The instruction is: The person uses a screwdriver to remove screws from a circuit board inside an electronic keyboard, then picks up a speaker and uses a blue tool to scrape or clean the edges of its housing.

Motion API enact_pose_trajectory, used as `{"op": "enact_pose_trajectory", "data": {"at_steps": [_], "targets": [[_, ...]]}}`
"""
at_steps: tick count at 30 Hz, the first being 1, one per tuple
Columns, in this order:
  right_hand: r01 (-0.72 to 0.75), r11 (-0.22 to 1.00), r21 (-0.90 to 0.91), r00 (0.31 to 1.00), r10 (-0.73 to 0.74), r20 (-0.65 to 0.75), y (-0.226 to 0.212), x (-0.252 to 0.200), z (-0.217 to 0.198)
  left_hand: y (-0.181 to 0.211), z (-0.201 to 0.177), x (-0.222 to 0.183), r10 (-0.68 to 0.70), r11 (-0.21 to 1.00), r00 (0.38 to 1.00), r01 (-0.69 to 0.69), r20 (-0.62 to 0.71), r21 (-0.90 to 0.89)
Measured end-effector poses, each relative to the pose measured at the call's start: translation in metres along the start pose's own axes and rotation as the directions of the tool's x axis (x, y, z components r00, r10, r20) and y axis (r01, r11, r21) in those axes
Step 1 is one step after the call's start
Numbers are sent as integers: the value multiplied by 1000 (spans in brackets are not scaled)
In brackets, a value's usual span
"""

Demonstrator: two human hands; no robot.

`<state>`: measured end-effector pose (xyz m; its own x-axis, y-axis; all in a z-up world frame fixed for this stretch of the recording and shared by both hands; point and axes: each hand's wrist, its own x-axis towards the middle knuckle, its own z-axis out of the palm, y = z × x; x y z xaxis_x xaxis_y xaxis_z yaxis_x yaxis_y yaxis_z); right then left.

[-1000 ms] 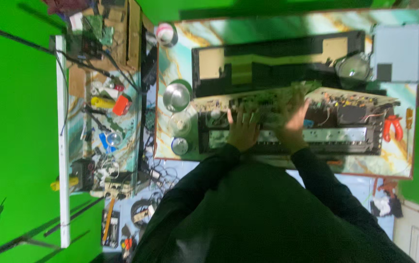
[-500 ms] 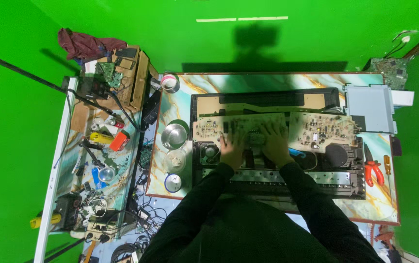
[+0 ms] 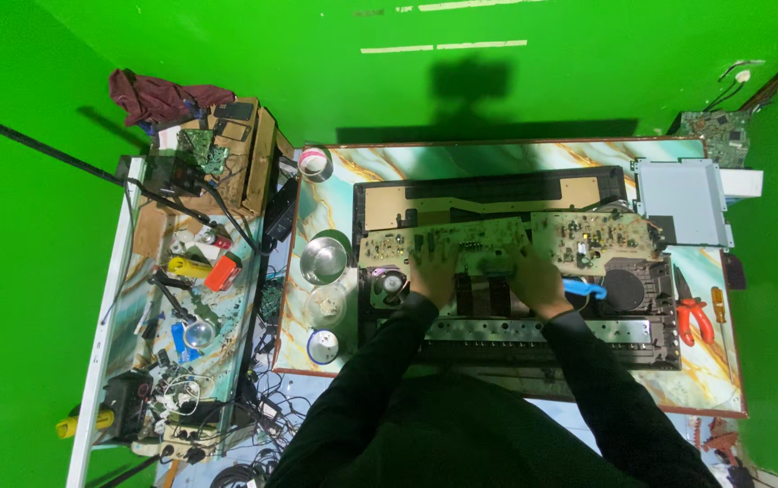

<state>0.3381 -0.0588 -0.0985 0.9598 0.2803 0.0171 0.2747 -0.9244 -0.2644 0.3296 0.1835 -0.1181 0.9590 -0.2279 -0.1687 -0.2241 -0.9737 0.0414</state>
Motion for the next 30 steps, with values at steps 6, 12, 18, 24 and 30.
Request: {"op": "enact_pose_trajectory", "data": {"at_steps": [6, 12, 18, 24, 30], "targets": [[159, 985, 59, 980, -151, -127, -6, -8, -23, -4, 17, 3, -1, 1000, 984, 0, -181, -5], [282, 959, 13, 959, -282, -20, -17, -6, -44, -6, 18, 5, -11, 998, 991, 3, -132, -61], [233, 972, -2, 972, -233, 20, -6, -12, -9, -16, 2, 3, 54, 998, 991, -58, -126, -33], [170, 984, 56, 985, -172, 35, -13, -13, -11, -19, -5, -29, 134, 982, 952, -164, -275, -91], [115, 950, 289, 991, -131, 37, -46, -38, -39, -17, -23, -79, -12, 933, 906, -142, -424, -329]]}}
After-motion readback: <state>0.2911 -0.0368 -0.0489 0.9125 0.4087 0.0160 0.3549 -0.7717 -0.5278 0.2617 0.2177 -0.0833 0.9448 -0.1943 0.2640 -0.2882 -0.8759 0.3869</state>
